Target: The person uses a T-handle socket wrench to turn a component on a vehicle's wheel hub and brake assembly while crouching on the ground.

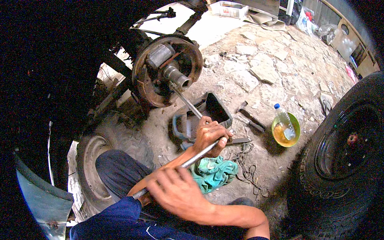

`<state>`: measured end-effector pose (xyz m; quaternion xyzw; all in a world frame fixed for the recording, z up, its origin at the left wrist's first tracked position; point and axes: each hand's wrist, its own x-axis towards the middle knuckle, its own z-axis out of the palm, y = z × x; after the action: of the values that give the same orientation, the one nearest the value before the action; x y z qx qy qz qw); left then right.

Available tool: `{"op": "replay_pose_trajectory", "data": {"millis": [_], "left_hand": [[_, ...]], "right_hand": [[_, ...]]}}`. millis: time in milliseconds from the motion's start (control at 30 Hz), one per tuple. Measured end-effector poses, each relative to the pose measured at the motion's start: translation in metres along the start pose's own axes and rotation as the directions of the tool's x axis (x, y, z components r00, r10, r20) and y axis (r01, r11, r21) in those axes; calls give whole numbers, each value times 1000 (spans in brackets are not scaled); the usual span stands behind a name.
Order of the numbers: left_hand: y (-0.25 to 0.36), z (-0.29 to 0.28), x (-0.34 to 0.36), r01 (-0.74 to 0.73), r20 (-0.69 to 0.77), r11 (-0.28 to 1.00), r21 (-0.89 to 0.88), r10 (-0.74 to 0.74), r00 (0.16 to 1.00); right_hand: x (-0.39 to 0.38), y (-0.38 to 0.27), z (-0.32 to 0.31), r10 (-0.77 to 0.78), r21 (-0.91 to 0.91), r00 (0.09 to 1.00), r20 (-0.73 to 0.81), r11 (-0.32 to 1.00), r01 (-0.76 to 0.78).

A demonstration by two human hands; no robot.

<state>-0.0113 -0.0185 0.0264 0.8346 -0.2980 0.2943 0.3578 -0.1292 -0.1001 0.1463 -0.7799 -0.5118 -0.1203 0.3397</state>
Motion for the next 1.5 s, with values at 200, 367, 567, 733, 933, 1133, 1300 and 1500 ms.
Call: {"op": "replay_pose_trajectory", "data": {"millis": [200, 367, 567, 733, 933, 1133, 1300, 1500], "left_hand": [[-2, -1, 0, 4, 12, 1000, 6, -4, 1000], [4, -5, 7, 51, 91, 998, 46, -55, 994], [40, -55, 48, -333, 352, 881, 336, 210, 912], [5, -17, 19, 132, 345, 961, 242, -212, 914], [5, -5, 23, 227, 496, 885, 406, -422, 759], [6, -2, 29, 269, 481, 890, 367, -429, 765], [5, -8, 32, 260, 518, 893, 367, -429, 741], [6, -19, 45, 305, 569, 922, 238, -387, 726]], "right_hand": [[26, -17, 46, -311, 277, 947, 79, 920, 279], [52, -6, 23, -252, 389, 948, -194, 868, 310], [79, 38, -63, -62, 286, 866, -497, 930, 231], [87, 103, -93, 315, 328, 594, -741, 941, -90], [53, 228, -113, -120, -285, 360, -925, 845, -451], [8, 307, -94, -167, -447, 744, -647, 873, -192], [-43, 346, -46, -31, -325, 852, -523, 931, -166], [-114, 380, 78, 482, 162, 645, -592, 856, -491]]}}
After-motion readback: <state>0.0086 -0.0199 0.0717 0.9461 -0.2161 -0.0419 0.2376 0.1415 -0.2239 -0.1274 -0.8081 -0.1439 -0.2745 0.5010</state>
